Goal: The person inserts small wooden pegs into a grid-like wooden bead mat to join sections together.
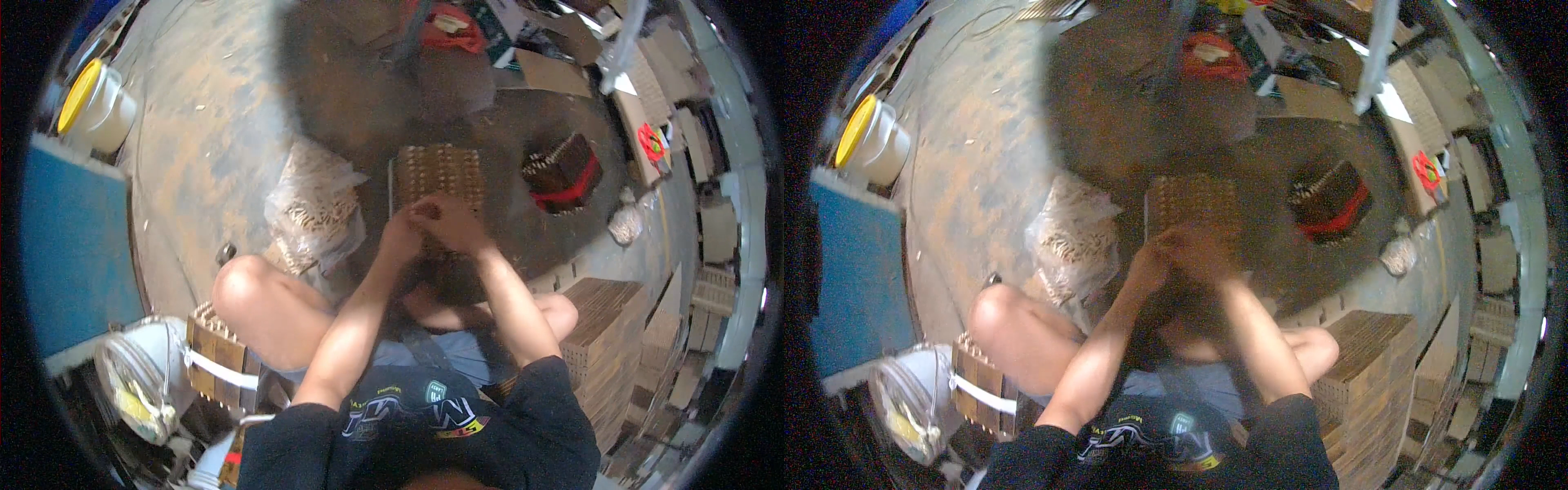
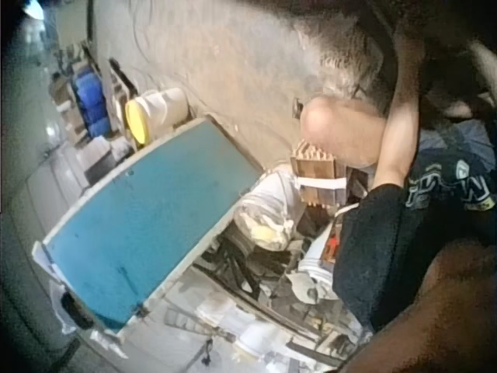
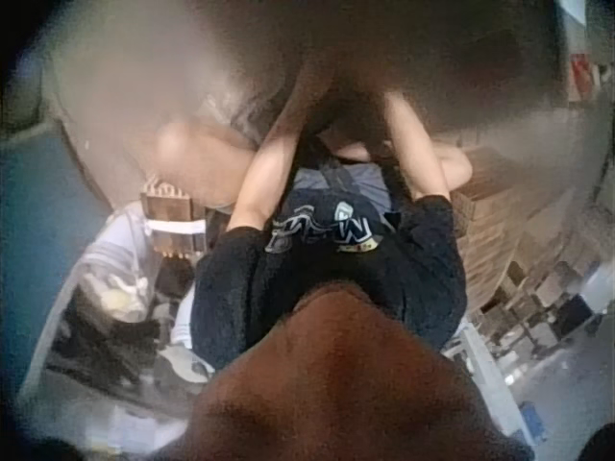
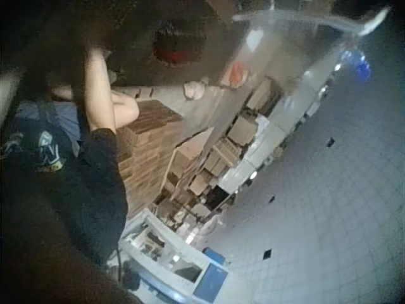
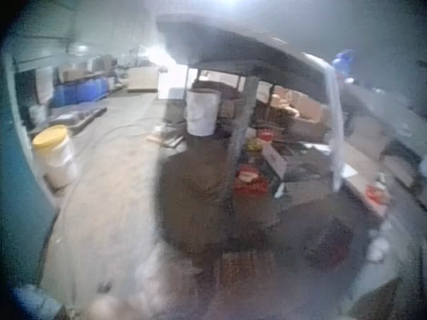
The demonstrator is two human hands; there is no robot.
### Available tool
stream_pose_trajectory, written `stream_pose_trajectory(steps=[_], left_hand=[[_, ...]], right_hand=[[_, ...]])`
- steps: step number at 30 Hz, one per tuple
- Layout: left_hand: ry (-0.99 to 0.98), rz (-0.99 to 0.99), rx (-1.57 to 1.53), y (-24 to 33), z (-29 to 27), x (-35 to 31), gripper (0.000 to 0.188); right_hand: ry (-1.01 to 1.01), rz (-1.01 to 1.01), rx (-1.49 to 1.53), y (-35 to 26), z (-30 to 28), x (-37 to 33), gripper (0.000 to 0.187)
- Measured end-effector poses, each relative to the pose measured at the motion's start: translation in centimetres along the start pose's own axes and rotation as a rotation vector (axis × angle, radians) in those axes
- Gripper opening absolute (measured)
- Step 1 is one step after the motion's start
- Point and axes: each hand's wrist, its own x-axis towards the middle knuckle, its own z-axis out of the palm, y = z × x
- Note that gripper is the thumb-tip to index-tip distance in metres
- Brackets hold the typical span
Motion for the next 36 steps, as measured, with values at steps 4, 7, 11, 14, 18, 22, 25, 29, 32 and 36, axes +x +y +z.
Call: stream_pose_trajectory(steps=[4, 7, 11, 14, 18, 22, 25, 29, 32, 36], left_hand=[[0.062, 0.037, 0.041, -4.6, -0.3, 0.5, 0.031], [0.110, 0.131, -0.766, -6.9, -0.2, 1.5, 0.024], [0.050, 0.056, -0.345, -6.6, 0.2, 2.1, 0.018], [0.247, 0.386, -0.024, -6.6, -0.3, 2.0, 0.013], [0.313, -0.227, -0.498, -8.6, -0.5, 3.4, 0.013], [0.689, 0.571, 0.642, -9.9, -1.0, 3.3, 0.020], [0.423, 0.036, -0.160, -8.5, -1.4, 3.1, 0.022], [0.434, -0.304, -0.686, -3.3, -2.6, 1.3, 0.025], [0.418, -0.280, -0.706, -3.6, -2.4, 1.7, 0.030], [0.524, 0.197, -0.108, -5.0, -2.0, 2.3, 0.032]], right_hand=[[-0.044, 0.044, 0.094, -1.2, 1.5, 0.3, 0.035], [0.059, 0.020, 0.083, -2.9, 0.9, 0.3, 0.036], [0.175, 0.050, 0.366, -1.2, -0.2, -0.5, 0.037], [0.381, 0.044, 0.270, 0.0, 1.0, 0.1, 0.035], [0.217, 0.145, 0.260, 0.4, -0.2, -0.5, 0.032], [0.261, 0.110, 0.096, 1.2, 0.3, -0.4, 0.030], [0.263, 0.106, 0.024, 1.5, 1.0, 0.3, 0.028], [0.219, -0.021, -0.122, 1.8, 2.2, 1.1, 0.022], [0.187, -0.124, -0.246, 1.9, 3.1, 1.3, 0.017], [0.112, -0.210, -0.374, 0.7, 3.3, 2.1, 0.021]])
